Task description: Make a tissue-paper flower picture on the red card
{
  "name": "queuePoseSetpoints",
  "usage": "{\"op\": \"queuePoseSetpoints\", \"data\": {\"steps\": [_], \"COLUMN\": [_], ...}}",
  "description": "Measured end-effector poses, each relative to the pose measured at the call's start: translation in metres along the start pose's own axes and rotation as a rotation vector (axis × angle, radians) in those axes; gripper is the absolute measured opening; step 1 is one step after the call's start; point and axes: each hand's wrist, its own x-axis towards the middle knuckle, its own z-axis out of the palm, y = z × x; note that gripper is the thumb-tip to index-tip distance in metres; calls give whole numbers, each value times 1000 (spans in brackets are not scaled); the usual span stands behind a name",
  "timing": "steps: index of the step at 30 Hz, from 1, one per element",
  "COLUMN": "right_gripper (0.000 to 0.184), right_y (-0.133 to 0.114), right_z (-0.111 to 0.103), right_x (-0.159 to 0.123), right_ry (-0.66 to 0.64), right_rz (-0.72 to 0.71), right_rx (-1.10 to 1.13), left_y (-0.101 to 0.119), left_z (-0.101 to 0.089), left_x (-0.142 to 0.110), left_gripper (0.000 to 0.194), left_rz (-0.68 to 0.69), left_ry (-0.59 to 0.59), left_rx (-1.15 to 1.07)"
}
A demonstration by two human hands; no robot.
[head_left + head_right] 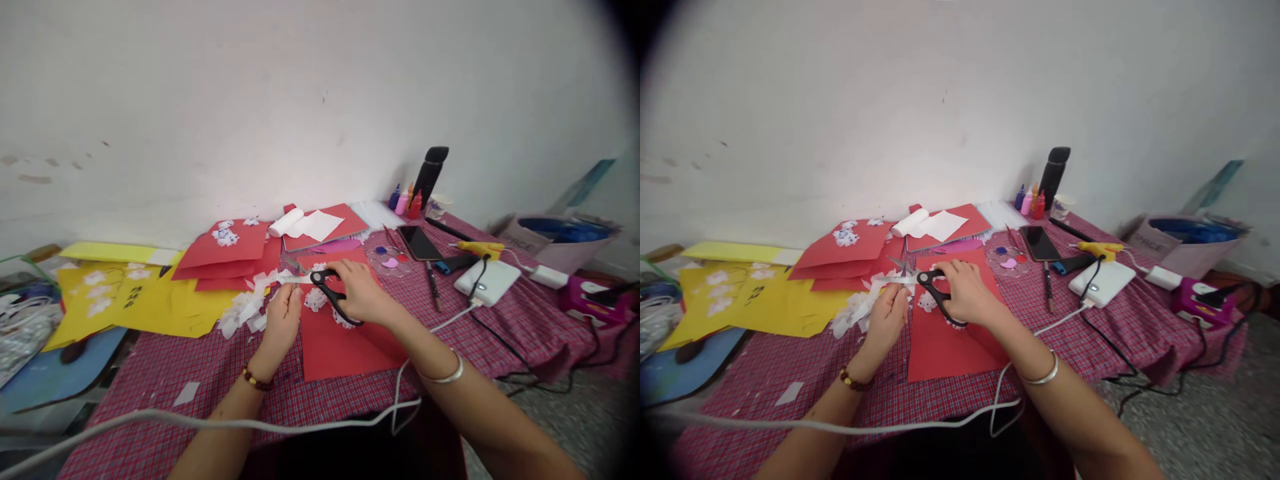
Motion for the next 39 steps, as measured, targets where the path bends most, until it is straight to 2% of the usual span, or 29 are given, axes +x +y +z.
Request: {"op": "queuePoseSetpoints", "data": {"steps": [7, 12, 15, 18, 21, 25, 27, 29, 32, 35, 39], "right_gripper": [50, 44, 44, 46, 46, 44, 44, 45, 49, 51, 48], "right_y": [7, 28, 27, 16, 10, 24, 31, 33, 26, 20, 19], "right_z": [2, -7, -11, -8, -3, -5, -10, -17, -24, -27, -24], "right_x": [3, 9, 7, 4, 2, 6, 6, 5, 2, 0, 1], "right_ry": [8, 83, 95, 45, 0, 56, 69, 6, -145, -253, -331], "right_rz": [42, 204, 176, 84, 36, 132, 179, 156, 41, -13, -31], "right_rx": [-16, -48, 11, 62, 76, 126, 235, 412, 611, 633, 635], "left_y": [2, 4, -1, -6, -5, 6, 11, 14, 13, 10, 9], "left_z": [2, 4, 5, 4, 3, 2, 1, 0, -3, -6, -7], "left_x": [-4, -7, -6, -3, -2, -5, -7, -7, -6, -3, -2], "left_gripper": [27, 29, 29, 28, 28, 29, 30, 33, 36, 37, 36], "left_rz": [-89, -93, -93, -105, -127, -169, -178, -175, -161, -139, -99], "left_ry": [-136, -182, -161, -137, -169, -289, -322, -320, -294, -250, -164], "left_rx": [-146, -225, -254, -284, -346, -461, -510, -540, -539, -482, -348]}}
